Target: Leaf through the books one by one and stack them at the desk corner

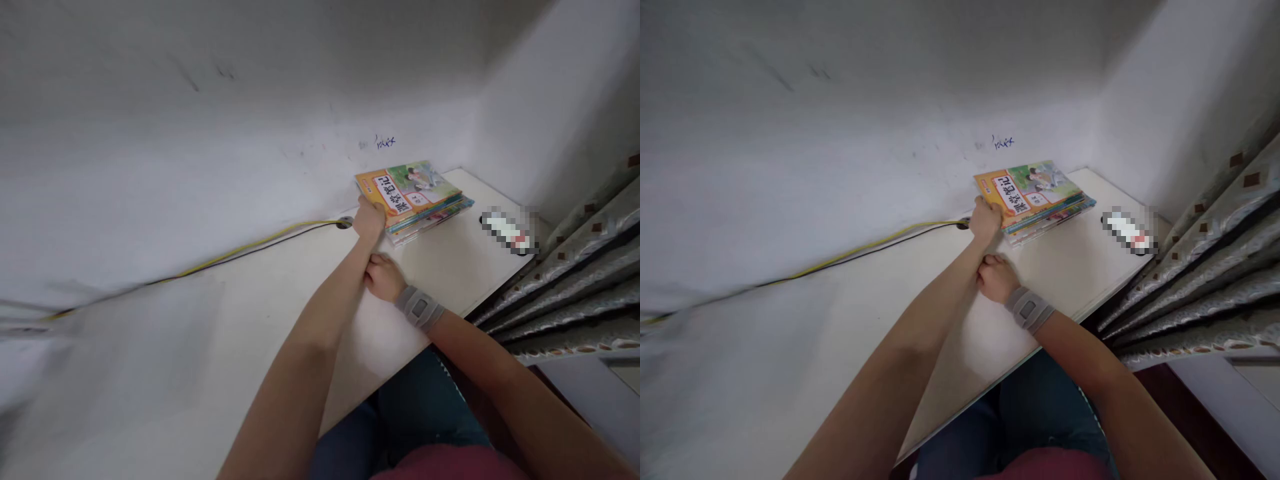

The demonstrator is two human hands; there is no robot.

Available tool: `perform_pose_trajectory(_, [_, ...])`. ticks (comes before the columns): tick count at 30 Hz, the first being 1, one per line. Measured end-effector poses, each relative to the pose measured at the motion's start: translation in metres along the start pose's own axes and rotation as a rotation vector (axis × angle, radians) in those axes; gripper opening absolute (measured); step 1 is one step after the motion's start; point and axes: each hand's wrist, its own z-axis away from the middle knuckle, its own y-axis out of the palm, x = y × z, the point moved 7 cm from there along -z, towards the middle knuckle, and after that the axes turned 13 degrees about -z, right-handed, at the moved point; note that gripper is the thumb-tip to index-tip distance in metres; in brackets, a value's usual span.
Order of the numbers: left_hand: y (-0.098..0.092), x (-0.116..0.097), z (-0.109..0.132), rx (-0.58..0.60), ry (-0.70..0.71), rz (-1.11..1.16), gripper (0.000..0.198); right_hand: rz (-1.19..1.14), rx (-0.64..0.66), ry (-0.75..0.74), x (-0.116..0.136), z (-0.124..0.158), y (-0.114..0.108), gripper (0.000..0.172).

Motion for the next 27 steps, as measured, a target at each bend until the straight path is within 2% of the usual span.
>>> perform_pose_trajectory(2, [0.001,0.0,0.001,-0.017,0.016,-0.07,0.047,0.0,-0.002,-0.001,0.0,0.0,0.0,0.024])
perform_pose_trajectory(4, [0.005,0.002,-0.001,-0.004,0.031,-0.044,0.053,0.0,-0.003,-0.002,-0.001,-0.001,0.0,0.025])
perform_pose_trajectory(8, [0.017,0.002,-0.004,0.097,0.086,0.077,0.054,-0.003,-0.01,-0.016,-0.003,-0.001,0.0,0.024])
perform_pose_trajectory(11, [0.015,0.003,-0.002,0.135,0.09,0.119,0.057,-0.012,-0.025,-0.045,-0.004,0.0,-0.001,0.023])
perform_pose_trajectory(14, [-0.011,0.006,0.009,0.102,0.133,0.053,0.061,-0.031,-0.042,-0.089,-0.004,0.001,-0.002,0.023])
perform_pose_trajectory(16, [-0.043,0.003,0.028,0.032,0.322,-0.099,0.057,-0.044,-0.053,-0.116,-0.006,0.001,-0.002,0.022])
perform_pose_trajectory(19, [-0.095,0.012,0.077,-0.131,0.677,-0.395,0.046,-0.063,-0.072,-0.157,-0.009,0.002,-0.001,0.022])
perform_pose_trajectory(20, [-0.11,0.024,0.094,-0.176,0.734,-0.473,0.042,-0.068,-0.077,-0.173,-0.011,0.001,0.0,0.022])
perform_pose_trajectory(22, [-0.137,0.062,0.122,-0.222,0.735,-0.585,0.036,-0.077,-0.081,-0.204,-0.013,0.001,0.002,0.022])
perform_pose_trajectory(24, [-0.163,0.116,0.139,-0.23,0.597,-0.654,0.031,-0.078,-0.086,-0.225,-0.015,0.001,0.003,0.021])
perform_pose_trajectory(27, [-0.197,0.208,0.154,-0.191,0.245,-0.773,0.03,-0.074,-0.096,-0.245,-0.018,0.002,0.004,0.021])
